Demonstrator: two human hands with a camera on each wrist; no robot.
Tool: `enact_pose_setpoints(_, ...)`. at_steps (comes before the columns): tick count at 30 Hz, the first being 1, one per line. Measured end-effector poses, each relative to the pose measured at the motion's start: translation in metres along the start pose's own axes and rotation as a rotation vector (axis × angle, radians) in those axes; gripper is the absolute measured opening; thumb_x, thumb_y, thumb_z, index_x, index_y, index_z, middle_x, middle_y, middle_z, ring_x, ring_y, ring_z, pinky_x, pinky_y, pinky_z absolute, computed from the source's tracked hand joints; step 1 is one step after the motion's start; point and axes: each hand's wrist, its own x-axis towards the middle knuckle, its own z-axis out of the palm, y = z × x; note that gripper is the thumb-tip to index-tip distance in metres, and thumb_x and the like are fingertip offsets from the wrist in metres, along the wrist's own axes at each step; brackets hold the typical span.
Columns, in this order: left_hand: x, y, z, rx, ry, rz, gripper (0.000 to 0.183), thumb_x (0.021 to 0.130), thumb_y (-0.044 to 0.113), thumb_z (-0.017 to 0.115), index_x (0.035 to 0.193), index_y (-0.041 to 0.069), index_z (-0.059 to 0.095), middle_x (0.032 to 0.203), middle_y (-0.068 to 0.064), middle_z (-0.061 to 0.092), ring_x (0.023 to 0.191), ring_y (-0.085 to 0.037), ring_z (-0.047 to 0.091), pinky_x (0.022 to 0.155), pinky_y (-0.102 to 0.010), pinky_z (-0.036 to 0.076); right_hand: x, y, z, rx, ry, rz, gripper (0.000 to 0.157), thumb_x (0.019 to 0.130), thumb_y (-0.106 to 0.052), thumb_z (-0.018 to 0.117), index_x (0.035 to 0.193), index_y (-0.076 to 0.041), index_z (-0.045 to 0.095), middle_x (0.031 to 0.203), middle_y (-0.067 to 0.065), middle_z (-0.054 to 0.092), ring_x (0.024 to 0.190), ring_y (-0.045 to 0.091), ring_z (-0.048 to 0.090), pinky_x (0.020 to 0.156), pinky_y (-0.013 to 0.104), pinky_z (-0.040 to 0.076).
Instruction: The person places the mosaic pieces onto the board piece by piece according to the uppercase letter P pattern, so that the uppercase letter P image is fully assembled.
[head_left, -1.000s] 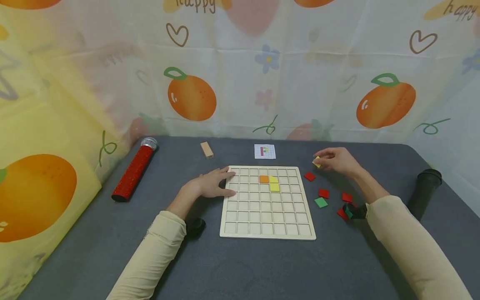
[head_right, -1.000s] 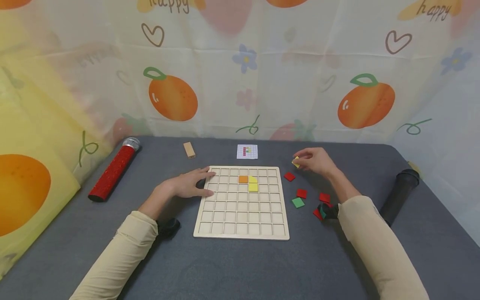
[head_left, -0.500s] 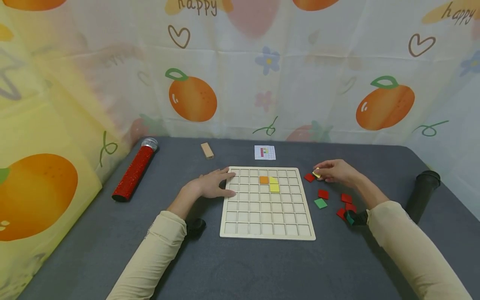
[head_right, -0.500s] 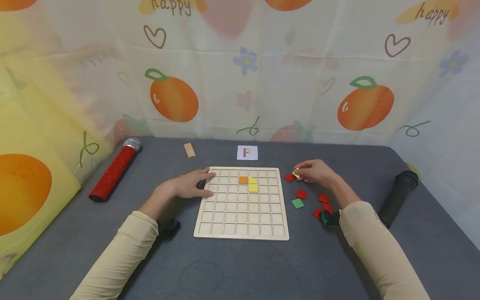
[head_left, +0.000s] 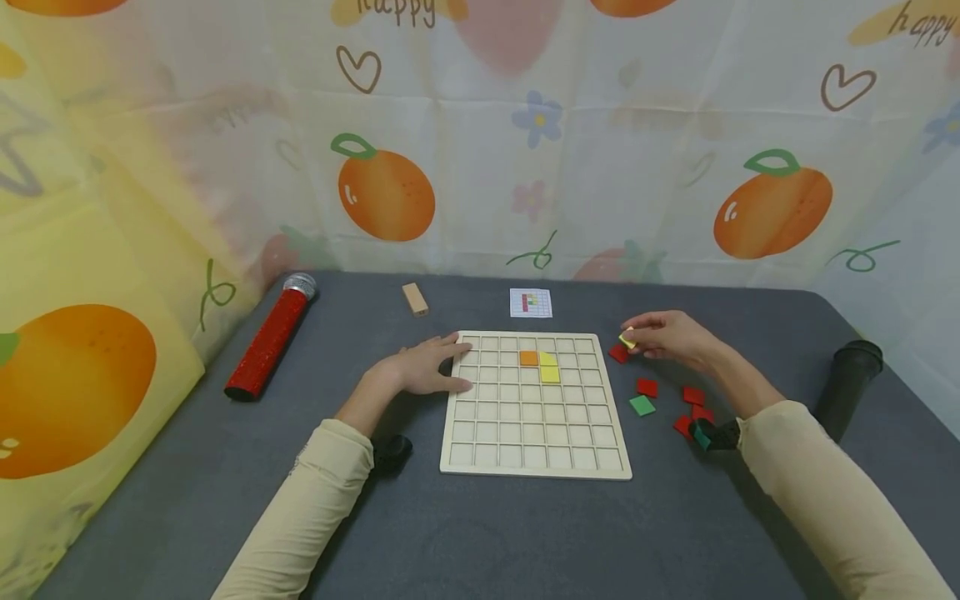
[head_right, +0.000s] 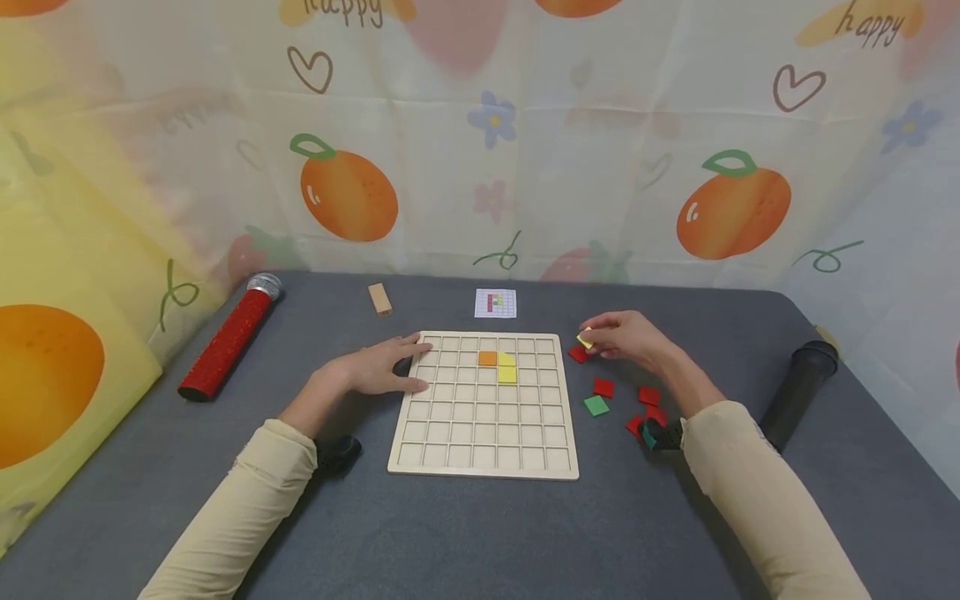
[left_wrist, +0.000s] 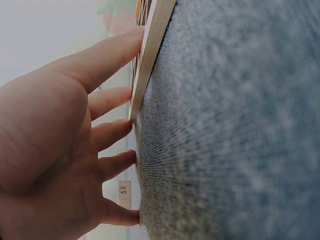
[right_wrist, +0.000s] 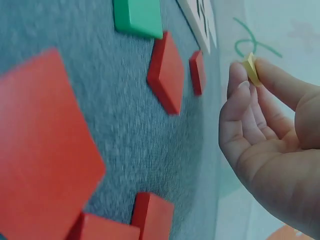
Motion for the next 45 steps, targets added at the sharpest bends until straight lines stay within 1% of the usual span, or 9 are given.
enact_pose_setpoints(5,0.001,0.000,-0.001,-0.003,0.001,0.006,0.075,0.093,0.049,0.057,0.153,0.015,0.026,0.158,-0.010,0.011,0.143,-0.034,0.009,0.101,-0.070,0.011,-0.003,-0.007,0.008,0.011,-0.021,-0.026,0.050,0.096,-0.024,0.061,0.132,0.008,0.049,0.113,0.015,0.064,0.094,0.020,0.062,0.085,0.034,0.050)
enact_pose_setpoints(10,0.003,-0.001,0.000,-0.001,-0.004,0.004,0.076,0.093,0.050,0.057,0.153,0.016,0.026,0.159,-0.009,0.010,0.143,-0.033,0.008,0.102,-0.070,0.010,-0.006,-0.013,0.020,0.067,-0.062,-0.017,0.048,0.095,-0.020,0.062,0.132,0.009,0.049,0.117,0.020,0.062,0.097,0.024,0.064,0.084,0.035,0.052)
enact_pose_setpoints(13,0.003,-0.002,0.001,0.002,-0.006,0.002,0.076,0.093,0.050,0.056,0.153,0.016,0.025,0.158,-0.009,0.010,0.143,-0.034,0.008,0.102,-0.070,0.010,-0.007,-0.015,0.026,0.087,-0.085,-0.016,0.049,0.094,-0.019,0.063,0.132,0.009,0.049,0.117,0.020,0.063,0.098,0.026,0.065,0.082,0.035,0.052)
enact_pose_setpoints(19,0.002,-0.001,0.000,0.005,-0.008,-0.002,0.076,0.093,0.049,0.056,0.153,0.015,0.025,0.158,-0.010,0.011,0.143,-0.034,0.009,0.102,-0.069,0.011,-0.010,-0.017,0.039,0.090,-0.113,-0.017,0.046,0.093,-0.017,0.065,0.128,0.009,0.051,0.106,0.016,0.067,0.093,0.025,0.066,0.078,0.032,0.053)
enact_pose_setpoints(24,0.001,0.000,0.000,0.004,-0.006,-0.001,0.076,0.093,0.049,0.057,0.153,0.015,0.025,0.158,-0.010,0.011,0.143,-0.034,0.009,0.102,-0.069,0.011,-0.010,-0.018,0.050,0.143,-0.137,-0.003,0.043,0.092,-0.013,0.065,0.126,0.010,0.051,0.096,0.015,0.068,0.087,0.024,0.066,0.076,0.032,0.054)
enact_pose_setpoints(28,0.001,0.000,0.000,0.005,-0.003,-0.001,0.076,0.093,0.049,0.057,0.153,0.015,0.026,0.158,-0.011,0.011,0.143,-0.035,0.010,0.102,-0.070,0.011,-0.011,-0.017,0.057,0.184,-0.164,-0.019,0.039,0.093,-0.008,0.063,0.125,0.011,0.050,0.095,0.016,0.068,0.085,0.024,0.067,0.076,0.034,0.054)
enact_pose_setpoints(35,0.004,-0.002,0.003,0.023,0.003,-0.012,0.076,0.092,0.049,0.057,0.153,0.018,0.025,0.158,-0.008,0.011,0.143,-0.033,0.009,0.102,-0.069,0.011,-0.010,-0.015,0.069,0.235,-0.169,-0.019,0.037,0.093,-0.004,0.061,0.126,0.012,0.051,0.098,0.016,0.069,0.087,0.024,0.068,0.075,0.035,0.055)
enact_pose_setpoints(37,0.004,-0.002,0.004,0.018,0.003,-0.013,0.075,0.092,0.049,0.057,0.153,0.018,0.025,0.158,-0.008,0.011,0.143,-0.033,0.009,0.102,-0.069,0.010,-0.010,-0.016,0.072,0.228,-0.168,-0.027,0.037,0.092,-0.004,0.062,0.125,0.011,0.052,0.097,0.017,0.069,0.086,0.024,0.068,0.075,0.035,0.055)
enact_pose_setpoints(45,0.003,-0.001,0.003,0.012,0.003,-0.012,0.076,0.092,0.049,0.058,0.153,0.017,0.026,0.158,-0.009,0.011,0.143,-0.033,0.009,0.102,-0.069,0.010,-0.010,-0.021,0.084,0.199,-0.143,-0.006,0.035,0.089,-0.006,0.068,0.119,0.009,0.057,0.091,0.017,0.070,0.078,0.022,0.069,0.071,0.034,0.055)
